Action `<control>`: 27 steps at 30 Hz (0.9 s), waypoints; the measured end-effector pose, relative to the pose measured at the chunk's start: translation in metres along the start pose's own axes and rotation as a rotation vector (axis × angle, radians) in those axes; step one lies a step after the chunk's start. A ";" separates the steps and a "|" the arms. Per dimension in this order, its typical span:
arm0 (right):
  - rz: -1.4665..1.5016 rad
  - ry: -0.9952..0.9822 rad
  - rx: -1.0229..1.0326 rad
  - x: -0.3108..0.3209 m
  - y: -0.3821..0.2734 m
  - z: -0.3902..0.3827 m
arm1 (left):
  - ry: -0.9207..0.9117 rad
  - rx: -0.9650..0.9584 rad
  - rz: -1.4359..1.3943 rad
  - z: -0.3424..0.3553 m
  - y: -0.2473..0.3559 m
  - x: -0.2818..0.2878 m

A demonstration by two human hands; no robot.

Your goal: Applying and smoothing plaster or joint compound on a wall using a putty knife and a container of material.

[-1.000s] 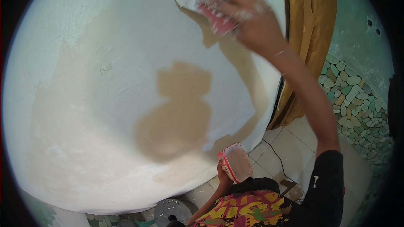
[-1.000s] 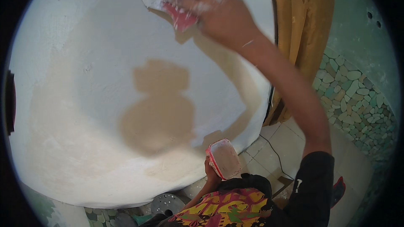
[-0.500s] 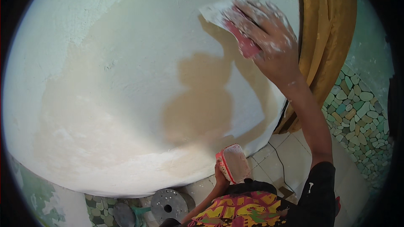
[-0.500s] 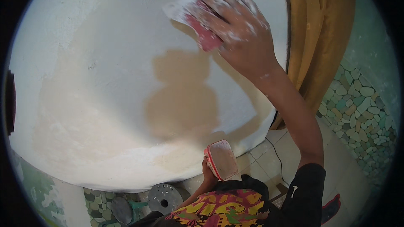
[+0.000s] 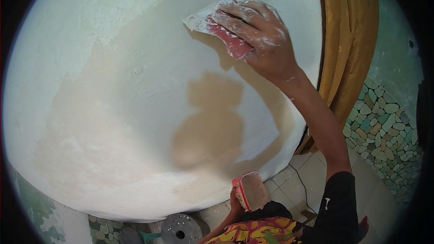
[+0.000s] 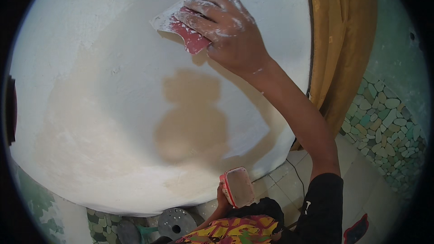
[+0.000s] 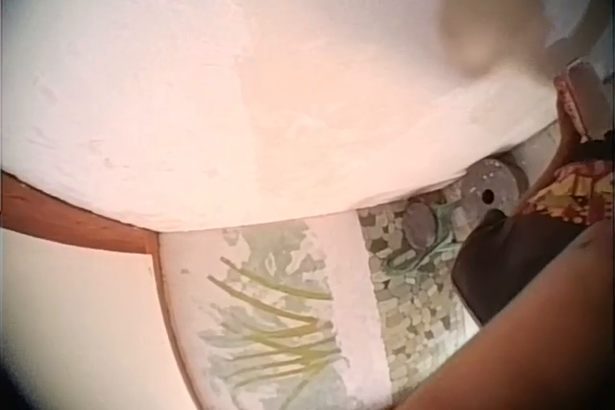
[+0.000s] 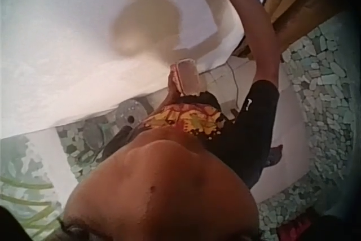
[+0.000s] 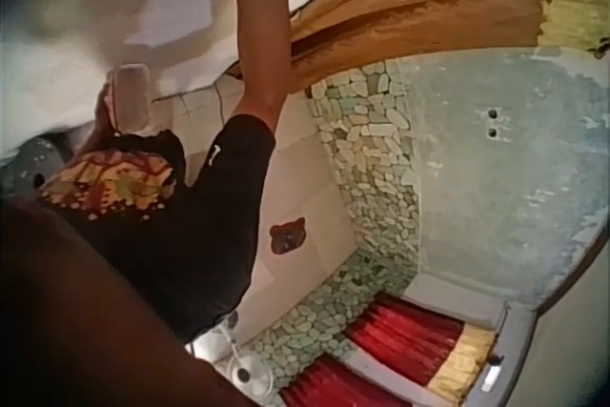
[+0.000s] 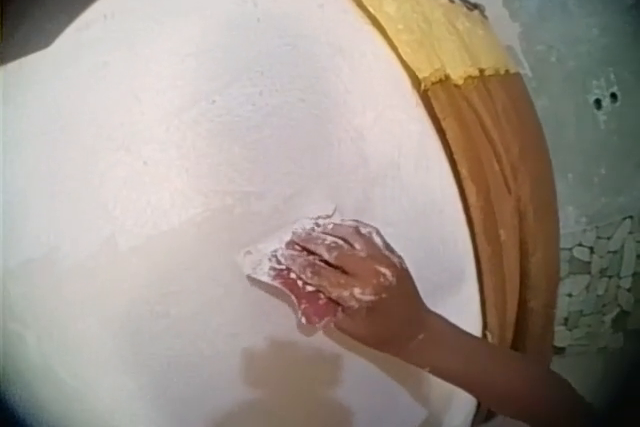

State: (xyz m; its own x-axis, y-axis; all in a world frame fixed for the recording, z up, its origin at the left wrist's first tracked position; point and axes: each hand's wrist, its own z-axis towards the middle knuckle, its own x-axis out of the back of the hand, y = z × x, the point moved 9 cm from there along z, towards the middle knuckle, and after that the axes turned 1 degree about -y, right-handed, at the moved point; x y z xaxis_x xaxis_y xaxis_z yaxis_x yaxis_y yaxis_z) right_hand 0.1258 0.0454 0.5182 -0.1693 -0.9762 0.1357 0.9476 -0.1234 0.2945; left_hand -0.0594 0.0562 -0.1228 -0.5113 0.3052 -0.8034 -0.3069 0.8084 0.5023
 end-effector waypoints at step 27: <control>0.955 0.438 -0.903 0.034 0.173 0.003 | 0.064 -0.055 0.130 -0.014 0.033 -0.028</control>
State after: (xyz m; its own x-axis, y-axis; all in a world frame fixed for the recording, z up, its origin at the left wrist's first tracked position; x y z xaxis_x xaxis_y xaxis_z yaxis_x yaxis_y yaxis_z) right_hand 0.2831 -0.0089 0.5768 0.5765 -0.7017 -0.4187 0.5205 0.7103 -0.4738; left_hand -0.0661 0.0675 -0.0788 -0.5991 0.3717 -0.7091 -0.2770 0.7348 0.6192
